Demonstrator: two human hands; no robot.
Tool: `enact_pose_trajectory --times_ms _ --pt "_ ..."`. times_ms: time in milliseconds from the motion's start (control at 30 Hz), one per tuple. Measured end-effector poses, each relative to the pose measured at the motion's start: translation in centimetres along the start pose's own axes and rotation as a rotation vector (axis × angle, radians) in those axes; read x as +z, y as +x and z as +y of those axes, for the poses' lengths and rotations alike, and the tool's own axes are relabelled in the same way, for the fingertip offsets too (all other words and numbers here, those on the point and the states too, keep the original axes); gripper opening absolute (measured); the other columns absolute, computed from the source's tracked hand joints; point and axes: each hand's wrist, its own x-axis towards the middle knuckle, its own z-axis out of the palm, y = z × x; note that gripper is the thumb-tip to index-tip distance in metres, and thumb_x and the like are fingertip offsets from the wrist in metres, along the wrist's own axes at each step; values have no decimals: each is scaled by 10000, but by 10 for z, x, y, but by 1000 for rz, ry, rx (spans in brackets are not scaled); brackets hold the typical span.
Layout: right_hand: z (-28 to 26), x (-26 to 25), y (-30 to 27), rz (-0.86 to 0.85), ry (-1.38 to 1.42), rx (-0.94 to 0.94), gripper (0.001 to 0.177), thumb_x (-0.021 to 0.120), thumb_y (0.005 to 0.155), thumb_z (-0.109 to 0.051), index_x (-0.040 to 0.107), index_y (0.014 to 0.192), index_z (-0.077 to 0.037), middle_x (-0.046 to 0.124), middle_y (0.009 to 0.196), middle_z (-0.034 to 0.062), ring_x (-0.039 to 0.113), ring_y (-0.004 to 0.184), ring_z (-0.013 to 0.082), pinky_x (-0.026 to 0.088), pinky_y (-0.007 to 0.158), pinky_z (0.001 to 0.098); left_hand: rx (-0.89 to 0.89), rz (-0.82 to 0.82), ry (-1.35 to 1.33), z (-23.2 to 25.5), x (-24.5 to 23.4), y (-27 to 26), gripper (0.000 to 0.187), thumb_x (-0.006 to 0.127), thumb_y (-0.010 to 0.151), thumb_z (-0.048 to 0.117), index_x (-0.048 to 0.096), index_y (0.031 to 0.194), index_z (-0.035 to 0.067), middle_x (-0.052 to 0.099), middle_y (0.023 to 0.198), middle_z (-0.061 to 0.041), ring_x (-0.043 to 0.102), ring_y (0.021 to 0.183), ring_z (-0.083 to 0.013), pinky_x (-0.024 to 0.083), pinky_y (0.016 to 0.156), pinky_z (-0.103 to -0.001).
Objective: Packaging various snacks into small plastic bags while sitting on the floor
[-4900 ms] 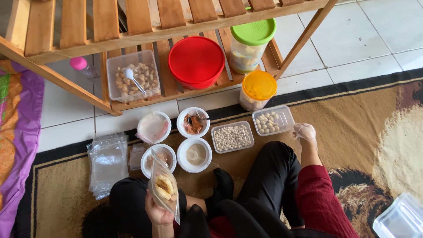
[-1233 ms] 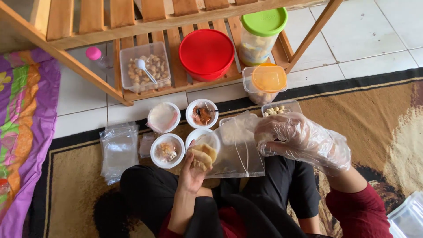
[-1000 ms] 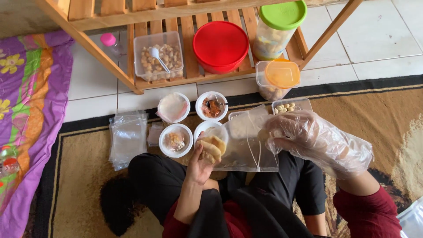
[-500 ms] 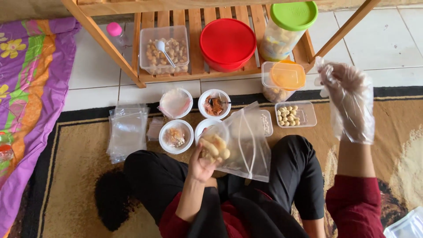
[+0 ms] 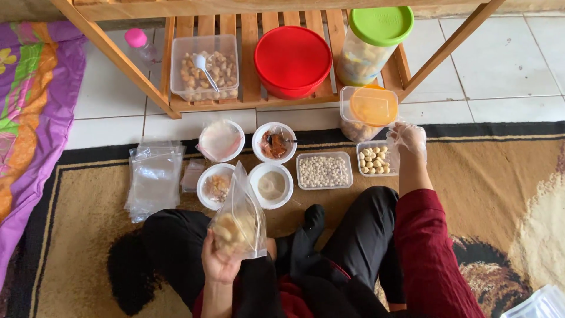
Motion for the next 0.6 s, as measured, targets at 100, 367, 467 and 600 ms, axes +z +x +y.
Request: enact_pose_trajectory --times_ms 100,367,467,600 --pt "35 5 -67 113 -1522 -285 464 371 948 -42 633 1318 -140 698 1357 -35 736 1119 115 573 734 166 26 153 26 2 5 1 411 634 976 368 672 1289 105 694 1292 -143 617 1242 -328 420 1066 -590" --pt "15 4 -53 27 -1677 -177 299 502 1051 -208 607 1194 32 725 1257 130 526 554 146 430 497 278 23 183 10 -14 17 15 324 690 940 322 725 1203 136 722 1245 -114 636 1224 -315 437 1058 -585" --pt "29 17 -101 483 -2341 -198 217 546 1083 -301 636 1023 -113 607 736 40 526 616 166 481 695 320 25 45 0 -14 24 12 257 687 975 302 749 1143 118 757 1148 -119 665 1170 -334 477 1021 -564" --pt "32 -38 -177 273 -1432 -468 86 631 1042 -169 652 980 -114 629 729 -37 585 614 62 521 588 182 55 215 31 -4 17 11 235 705 935 329 753 1112 182 749 1178 -71 660 1191 -298 439 1064 -567"
